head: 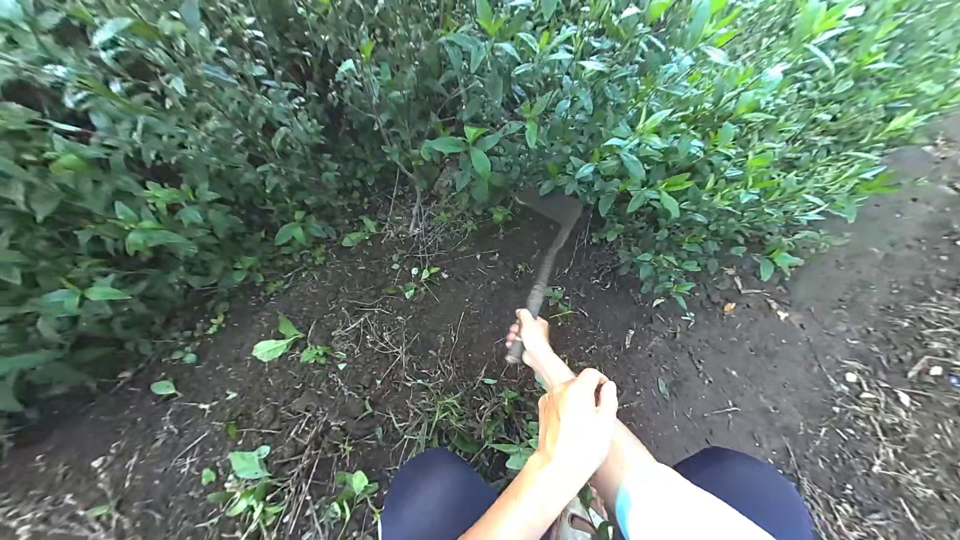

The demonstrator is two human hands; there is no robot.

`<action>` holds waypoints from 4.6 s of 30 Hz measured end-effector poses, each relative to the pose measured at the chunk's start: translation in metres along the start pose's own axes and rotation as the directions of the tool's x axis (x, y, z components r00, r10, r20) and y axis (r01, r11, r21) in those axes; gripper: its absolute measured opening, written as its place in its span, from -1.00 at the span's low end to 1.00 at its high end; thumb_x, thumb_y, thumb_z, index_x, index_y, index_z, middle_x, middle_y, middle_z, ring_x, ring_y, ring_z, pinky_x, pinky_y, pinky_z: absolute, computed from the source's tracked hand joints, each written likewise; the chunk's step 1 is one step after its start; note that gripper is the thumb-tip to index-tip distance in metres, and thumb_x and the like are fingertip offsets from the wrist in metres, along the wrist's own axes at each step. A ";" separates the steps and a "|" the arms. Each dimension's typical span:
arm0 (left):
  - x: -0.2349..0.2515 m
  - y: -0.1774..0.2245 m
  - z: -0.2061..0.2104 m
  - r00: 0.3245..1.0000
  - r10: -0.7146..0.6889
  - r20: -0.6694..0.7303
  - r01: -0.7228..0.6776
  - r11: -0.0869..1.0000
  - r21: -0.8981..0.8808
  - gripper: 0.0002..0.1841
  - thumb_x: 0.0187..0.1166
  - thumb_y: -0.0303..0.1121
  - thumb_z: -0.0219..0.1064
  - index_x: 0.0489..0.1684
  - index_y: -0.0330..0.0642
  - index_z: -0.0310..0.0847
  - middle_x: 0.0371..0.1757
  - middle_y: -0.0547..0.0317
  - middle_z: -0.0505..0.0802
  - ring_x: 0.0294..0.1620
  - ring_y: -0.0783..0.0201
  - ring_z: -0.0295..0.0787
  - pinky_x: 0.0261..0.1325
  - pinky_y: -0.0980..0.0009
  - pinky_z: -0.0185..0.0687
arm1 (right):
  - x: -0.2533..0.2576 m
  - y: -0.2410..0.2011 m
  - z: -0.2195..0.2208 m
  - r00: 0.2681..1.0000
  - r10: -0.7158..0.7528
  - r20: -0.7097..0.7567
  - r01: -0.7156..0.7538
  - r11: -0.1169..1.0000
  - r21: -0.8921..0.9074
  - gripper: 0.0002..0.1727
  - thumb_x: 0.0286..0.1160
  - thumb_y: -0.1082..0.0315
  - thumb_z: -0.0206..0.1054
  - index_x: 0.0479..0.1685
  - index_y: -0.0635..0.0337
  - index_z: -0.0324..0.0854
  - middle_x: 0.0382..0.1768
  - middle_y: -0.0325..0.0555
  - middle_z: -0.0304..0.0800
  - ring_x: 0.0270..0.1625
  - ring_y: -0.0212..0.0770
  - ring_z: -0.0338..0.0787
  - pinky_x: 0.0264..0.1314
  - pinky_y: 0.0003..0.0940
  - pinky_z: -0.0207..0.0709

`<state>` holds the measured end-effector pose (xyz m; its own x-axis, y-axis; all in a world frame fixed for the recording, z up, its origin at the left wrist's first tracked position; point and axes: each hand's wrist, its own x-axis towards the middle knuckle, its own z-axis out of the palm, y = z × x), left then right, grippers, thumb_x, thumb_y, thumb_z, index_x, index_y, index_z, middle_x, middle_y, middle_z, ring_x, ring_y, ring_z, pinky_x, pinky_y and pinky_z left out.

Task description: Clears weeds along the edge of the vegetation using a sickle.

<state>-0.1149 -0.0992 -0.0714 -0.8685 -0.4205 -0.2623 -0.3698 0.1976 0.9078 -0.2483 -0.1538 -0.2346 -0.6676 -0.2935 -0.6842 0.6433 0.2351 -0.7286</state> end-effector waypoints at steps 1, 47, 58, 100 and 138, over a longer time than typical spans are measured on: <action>0.001 0.000 0.001 1.000 0.004 -0.007 -0.004 1.000 -0.003 -0.70 0.77 -0.26 0.14 0.01 -0.23 0.78 -0.36 0.05 0.82 -0.31 0.18 0.75 -0.12 0.18 0.61 | 0.005 0.009 0.015 0.999 0.030 0.037 -0.031 0.999 0.031 -0.70 0.90 0.13 0.04 -0.07 0.21 0.36 -0.62 -0.22 0.45 -0.71 -0.32 0.53 -0.63 -0.38 0.60; 0.012 0.004 0.018 0.992 0.083 0.097 -0.077 0.995 -0.062 -0.65 0.81 -0.27 0.05 0.10 -0.32 0.73 -0.15 -0.15 0.88 -0.07 -0.04 0.85 0.06 -0.02 0.65 | 0.001 0.014 0.022 0.995 -0.021 0.093 0.029 0.997 -0.078 -0.60 0.93 0.03 -0.03 -0.11 0.22 0.37 -0.68 -0.24 0.43 -0.76 -0.34 0.49 -0.70 -0.41 0.54; 0.012 -0.001 0.012 0.994 0.086 0.071 -0.078 0.991 -0.106 -0.64 0.83 -0.24 0.06 0.04 -0.33 0.74 -0.22 -0.15 0.86 -0.12 -0.03 0.83 0.04 -0.01 0.63 | 0.007 -0.001 -0.037 0.991 0.032 0.130 0.025 0.907 -0.420 -0.62 0.86 0.05 0.14 -0.12 0.25 0.47 -0.71 -0.25 0.44 -0.80 -0.35 0.48 -0.76 -0.42 0.51; 0.011 0.001 0.015 0.996 0.088 -0.029 -0.091 0.990 -0.106 -0.62 0.84 -0.21 0.06 -0.01 -0.31 0.76 -0.25 -0.10 0.86 -0.16 0.02 0.83 -0.01 0.04 0.65 | -0.055 0.066 -0.036 0.929 0.296 0.223 -0.141 0.838 -0.528 -0.72 0.89 0.13 0.07 0.06 0.20 0.40 -0.65 -0.26 0.41 -0.73 -0.33 0.47 -0.67 -0.42 0.50; 0.011 -0.005 0.006 0.992 0.096 -0.085 -0.106 0.986 -0.132 -0.63 0.81 -0.22 0.10 -0.06 -0.29 0.79 -0.33 -0.05 0.85 -0.26 0.08 0.81 -0.10 0.09 0.64 | 0.040 0.006 -0.037 0.998 0.021 -0.061 -0.035 0.973 -0.229 -0.71 0.87 0.13 0.10 -0.09 0.20 0.38 -0.67 -0.23 0.41 -0.76 -0.33 0.48 -0.72 -0.42 0.51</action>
<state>-0.1249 -0.0992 -0.0806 -0.8689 -0.4730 -0.1457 -0.2286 0.1224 0.9658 -0.2851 -0.1297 -0.2674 -0.6753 -0.2314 -0.7003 0.5632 0.4512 -0.6922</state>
